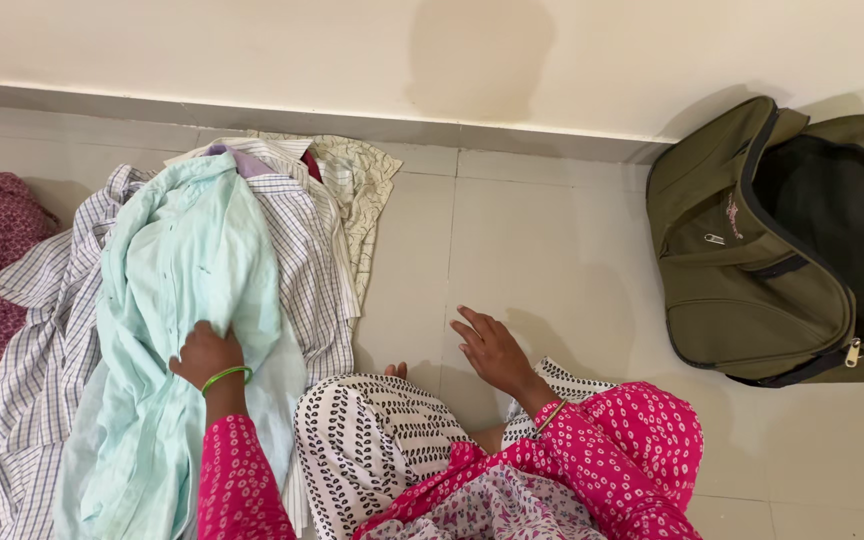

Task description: The person buttons a light blue shirt by hand and then smooths it out and folds it while sitting on the floor.

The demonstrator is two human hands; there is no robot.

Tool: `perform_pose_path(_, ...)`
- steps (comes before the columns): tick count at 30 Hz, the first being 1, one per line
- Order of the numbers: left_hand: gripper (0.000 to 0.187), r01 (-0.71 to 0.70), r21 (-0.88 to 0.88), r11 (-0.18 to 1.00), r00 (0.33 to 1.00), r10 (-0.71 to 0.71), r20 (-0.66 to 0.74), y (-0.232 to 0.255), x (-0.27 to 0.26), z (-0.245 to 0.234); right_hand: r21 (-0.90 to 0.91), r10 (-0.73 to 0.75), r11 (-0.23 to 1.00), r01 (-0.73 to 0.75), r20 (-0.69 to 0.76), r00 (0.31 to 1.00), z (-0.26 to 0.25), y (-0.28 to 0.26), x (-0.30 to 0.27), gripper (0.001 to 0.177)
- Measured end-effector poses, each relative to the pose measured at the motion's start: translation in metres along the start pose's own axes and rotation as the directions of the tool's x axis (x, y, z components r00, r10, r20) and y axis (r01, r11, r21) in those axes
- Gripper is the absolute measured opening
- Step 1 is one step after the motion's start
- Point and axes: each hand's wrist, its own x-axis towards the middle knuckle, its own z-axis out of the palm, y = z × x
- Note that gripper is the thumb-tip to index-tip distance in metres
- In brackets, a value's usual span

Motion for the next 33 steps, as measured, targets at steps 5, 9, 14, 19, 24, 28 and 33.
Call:
perform_pose_path(5, 0.019, -0.190, -0.075, 0.979, 0.950, 0.164, -0.266, 0.022, -0.001, -0.054, 0.005, 0.011, 1.000, -0.011, 0.011, 1.000, 0.000, -0.002, -0.006, 0.044)
perform_pose_path(9, 0.024, -0.297, -0.269, 0.916, 0.918, 0.197, -0.343, 0.056, 0.008, -0.095, 0.055, 0.041, 0.998, -0.041, -0.013, 0.999, -0.003, -0.004, -0.007, 0.043)
perform_pose_path(14, 0.032, -0.413, -0.562, 0.717, 0.894, 0.203, -0.399, 0.133, 0.020, -0.113, 0.227, 0.157, 0.962, -0.151, -0.010, 0.988, -0.017, -0.013, -0.001, 0.041)
perform_pose_path(19, 0.058, -0.264, -0.946, 0.187, 0.934, 0.293, -0.202, 0.255, -0.055, -0.099, 0.732, 0.432, 0.568, -0.377, 0.125, 0.893, 0.002, 0.013, 0.002, 0.046)
perform_pose_path(24, 0.066, -0.516, -0.848, 0.124, 0.324, 0.944, -0.059, 0.321, -0.209, -0.153, 0.899, 0.710, -0.301, -0.319, 0.434, 0.554, 0.040, 0.091, -0.028, 0.049)
perform_pose_path(28, 0.049, -0.563, -0.804, 0.192, 0.278, 0.960, 0.034, 0.317, -0.222, -0.144, 0.861, 0.788, -0.389, -0.329, 0.496, 0.365, 0.037, 0.147, -0.064, 0.052)
perform_pose_path(33, 0.034, -0.430, -0.776, 0.462, 0.666, 0.743, 0.073, 0.287, -0.157, -0.041, 0.852, 0.910, -0.272, -0.448, 0.378, 0.167, 0.015, 0.157, -0.074, 0.058)
